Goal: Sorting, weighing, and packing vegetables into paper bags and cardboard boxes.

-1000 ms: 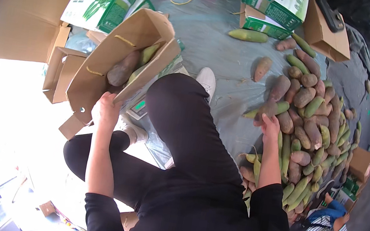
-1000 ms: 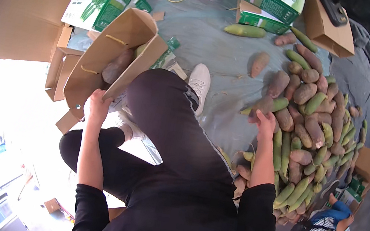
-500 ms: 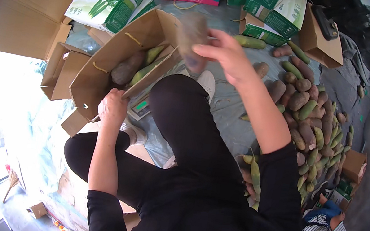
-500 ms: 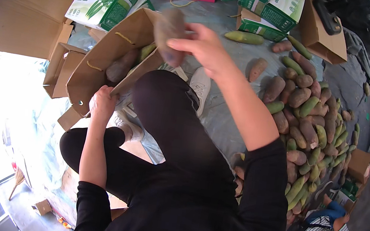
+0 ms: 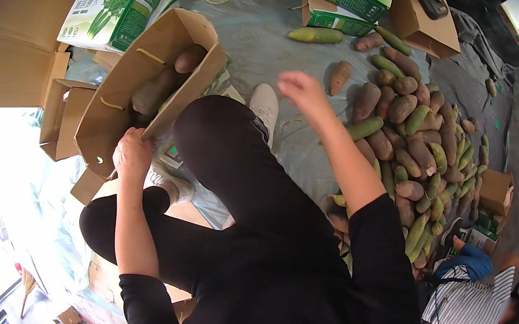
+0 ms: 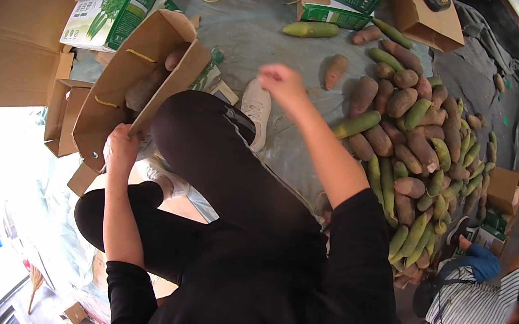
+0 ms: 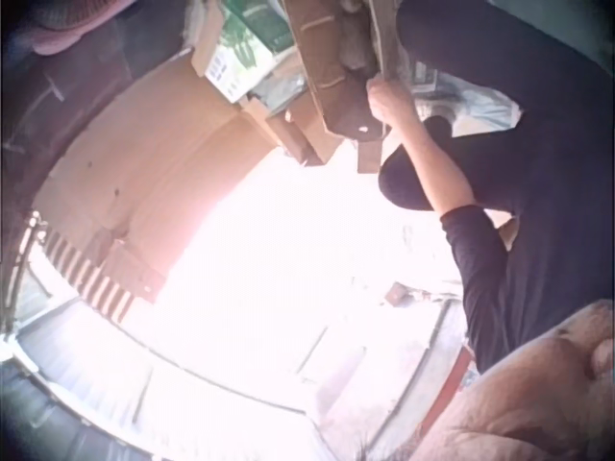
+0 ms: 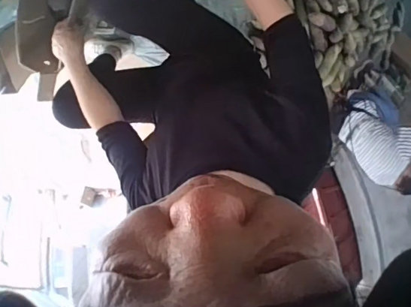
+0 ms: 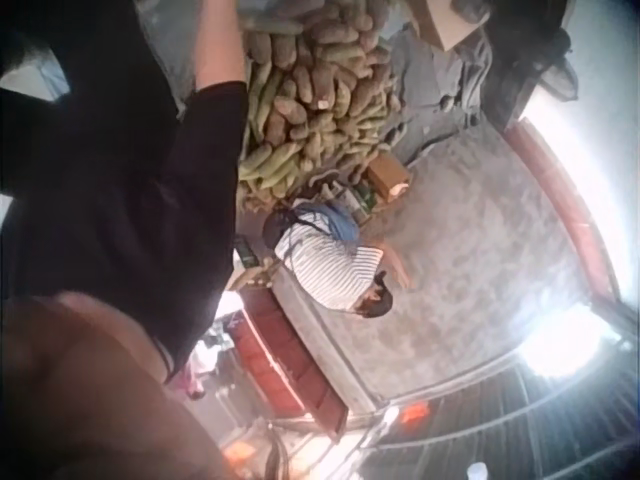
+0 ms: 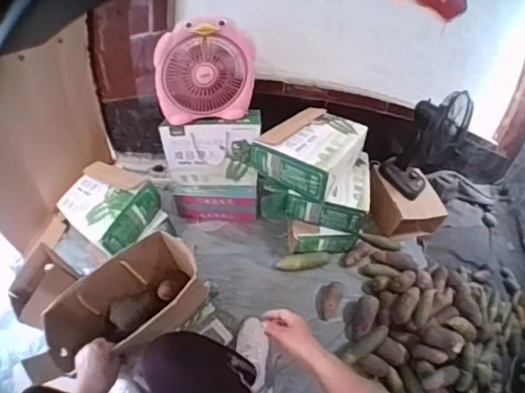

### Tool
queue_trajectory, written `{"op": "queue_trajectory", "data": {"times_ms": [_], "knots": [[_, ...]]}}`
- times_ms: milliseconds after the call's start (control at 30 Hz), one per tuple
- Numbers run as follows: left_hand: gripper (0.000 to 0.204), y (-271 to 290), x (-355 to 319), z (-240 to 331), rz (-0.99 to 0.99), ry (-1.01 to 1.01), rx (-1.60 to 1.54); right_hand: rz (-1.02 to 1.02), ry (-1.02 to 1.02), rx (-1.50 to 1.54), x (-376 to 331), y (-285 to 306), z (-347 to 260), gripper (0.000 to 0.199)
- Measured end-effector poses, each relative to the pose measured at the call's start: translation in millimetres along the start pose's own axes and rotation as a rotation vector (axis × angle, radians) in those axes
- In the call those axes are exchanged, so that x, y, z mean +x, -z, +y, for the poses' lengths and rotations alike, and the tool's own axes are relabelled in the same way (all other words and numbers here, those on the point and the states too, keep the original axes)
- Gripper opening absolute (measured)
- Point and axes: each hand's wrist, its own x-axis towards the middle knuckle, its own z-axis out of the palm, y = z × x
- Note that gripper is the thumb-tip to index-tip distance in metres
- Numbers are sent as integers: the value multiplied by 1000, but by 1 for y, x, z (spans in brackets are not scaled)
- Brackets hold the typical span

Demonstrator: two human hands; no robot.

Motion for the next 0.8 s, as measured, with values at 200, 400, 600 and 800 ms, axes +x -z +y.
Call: {"op": "queue_trajectory", "data": {"times_ms": [200, 400, 600, 800], "knots": [[26, -1, 1, 2, 3, -95, -42, 18, -164, -597, -68, 82, 221, 17], [34, 7, -3, 9, 40, -113, -263, -21, -290, -942, -128, 103, 289, 11], [36, 29, -6, -8, 15, 18, -353, 182, -495, -703, -116, 116, 309, 6], [35, 20, 16, 25, -32, -163, -451, 620, -337, -431, -120, 255, 394, 13]]}}
